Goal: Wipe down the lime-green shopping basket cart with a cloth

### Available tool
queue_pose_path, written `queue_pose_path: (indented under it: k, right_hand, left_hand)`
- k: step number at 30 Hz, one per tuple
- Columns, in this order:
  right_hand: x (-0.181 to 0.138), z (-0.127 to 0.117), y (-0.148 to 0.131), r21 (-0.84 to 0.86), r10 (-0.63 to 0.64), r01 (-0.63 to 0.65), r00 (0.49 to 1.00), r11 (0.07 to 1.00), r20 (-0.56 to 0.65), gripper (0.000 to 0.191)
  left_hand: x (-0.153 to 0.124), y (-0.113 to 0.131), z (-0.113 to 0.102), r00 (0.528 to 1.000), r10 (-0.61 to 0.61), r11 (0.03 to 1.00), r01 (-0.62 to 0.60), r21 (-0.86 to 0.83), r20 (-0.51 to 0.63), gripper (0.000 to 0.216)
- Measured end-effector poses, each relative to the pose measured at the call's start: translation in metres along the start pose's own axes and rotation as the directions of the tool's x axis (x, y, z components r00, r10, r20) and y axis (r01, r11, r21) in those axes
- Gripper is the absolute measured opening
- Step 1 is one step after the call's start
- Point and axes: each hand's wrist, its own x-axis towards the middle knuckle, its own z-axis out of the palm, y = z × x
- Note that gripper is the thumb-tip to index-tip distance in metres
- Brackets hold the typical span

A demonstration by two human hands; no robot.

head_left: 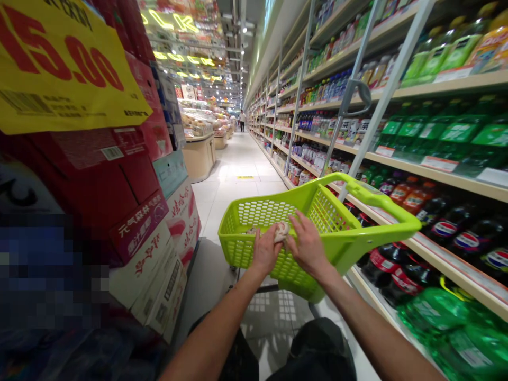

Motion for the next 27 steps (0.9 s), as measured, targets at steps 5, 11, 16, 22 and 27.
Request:
queue_pose_path:
  k: [5,11,16,22,27]
  right_hand:
    - [0.017,0.048,-0.064,0.015,0.029,-0.034,0.962,0.999,0.272,0.04]
    - [0.0,0.044,-0.017,-0.004,-0.191,0.192,0.978,0.981,0.089,0.02]
    - [-0.036,-0.044,0.084,-0.186,-0.126,0.103,0.985,0.977,-0.118,0.023]
    - [-0.045,-0.044,0.077,-0.208,-0.034,0.001,0.988,0.978,-0.153,0.03]
    - [-0.037,-0.059,0.109,-0.218,-0.091,0.071,0.992,0.973,-0.085,0.03]
  left_hand:
    - [-0.011,-0.04,-0.025,0.993,-0.049,0.974,0.024,0.225,0.108,0.058]
    - [-0.014,-0.047,-0.038,0.989,-0.035,0.955,-0.01,0.297,0.147,0.046]
    - [-0.009,-0.042,-0.037,0.986,-0.108,0.958,0.069,0.278,0.128,0.035]
    - [-0.001,-0.032,-0.037,0.982,-0.145,0.953,0.107,0.283,0.118,0.029]
    - [0.001,-0.031,-0.042,0.983,-0.121,0.941,0.07,0.332,0.137,0.03]
